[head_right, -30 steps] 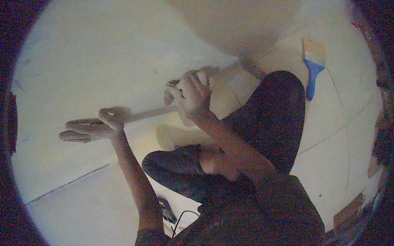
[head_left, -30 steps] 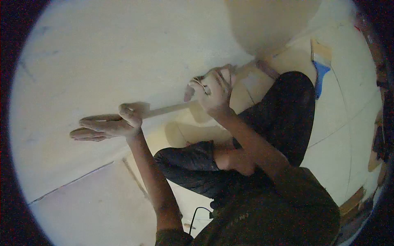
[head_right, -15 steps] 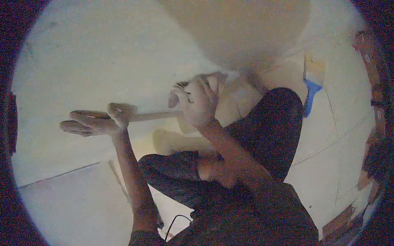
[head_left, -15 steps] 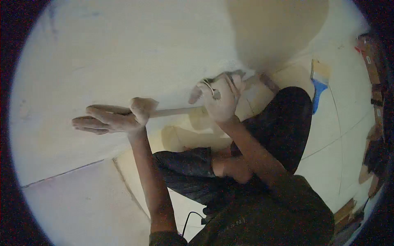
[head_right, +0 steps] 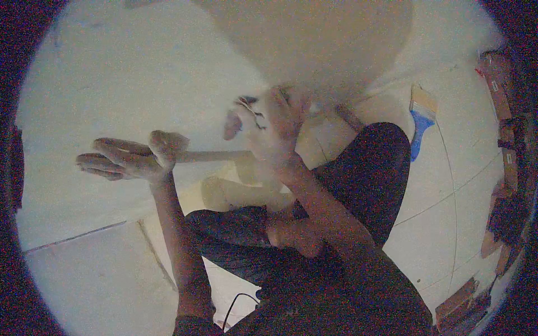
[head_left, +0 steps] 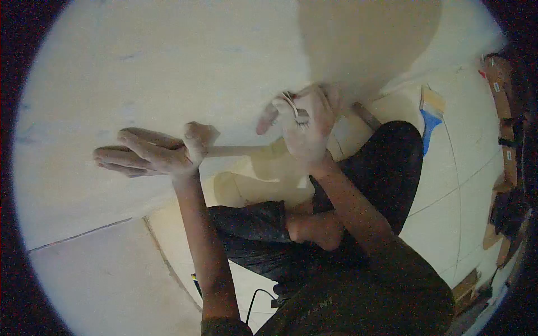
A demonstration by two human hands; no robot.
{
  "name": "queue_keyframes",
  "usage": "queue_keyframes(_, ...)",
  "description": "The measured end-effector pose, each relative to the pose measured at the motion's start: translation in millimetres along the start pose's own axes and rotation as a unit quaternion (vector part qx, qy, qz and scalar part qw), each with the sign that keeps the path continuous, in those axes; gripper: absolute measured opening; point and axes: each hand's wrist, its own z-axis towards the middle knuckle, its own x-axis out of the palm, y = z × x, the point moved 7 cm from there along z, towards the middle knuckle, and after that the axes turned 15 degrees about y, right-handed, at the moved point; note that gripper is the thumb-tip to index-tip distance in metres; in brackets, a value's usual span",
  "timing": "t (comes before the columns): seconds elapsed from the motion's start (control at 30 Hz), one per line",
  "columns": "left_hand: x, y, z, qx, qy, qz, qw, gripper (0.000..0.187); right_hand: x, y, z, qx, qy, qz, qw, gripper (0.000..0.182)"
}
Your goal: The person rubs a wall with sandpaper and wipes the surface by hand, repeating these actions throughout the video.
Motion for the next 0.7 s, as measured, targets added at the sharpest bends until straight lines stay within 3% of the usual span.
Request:
queue_keyframes(0.1, -3, 2, 13, 0.035, -0.016, 0.012, 0.999, 0.101, 12, -17, -14, 0.055, 0.059, 0.054, 0.995, 0.021)
queue_keyframes(0.17, 3, 0, 13, 0.040, -0.019, 0.006, 0.999, 0.102, 5, -14, -1, 0.007, 0.019, 0.031, 0.999, 0.019)
queue_keyframes(0.4, 5, -16, 19, 0.070, -0.038, -0.022, 0.997, 0.100, 14, -43, -23, 0.038, 0.062, -0.030, 0.997, 0.017)
queue_keyframes(0.53, 7, -15, 3, 0.035, -0.022, -0.009, 0.999, 0.100, 19, -53, -27, 0.087, 0.047, 0.093, 0.991, 0.017)
queue_keyframes(0.7, 7, -5, 15, -0.003, -0.032, -0.015, 0.999, 0.104, 25, -58, -32, 0.033, 0.070, -0.013, 0.997, 0.017)
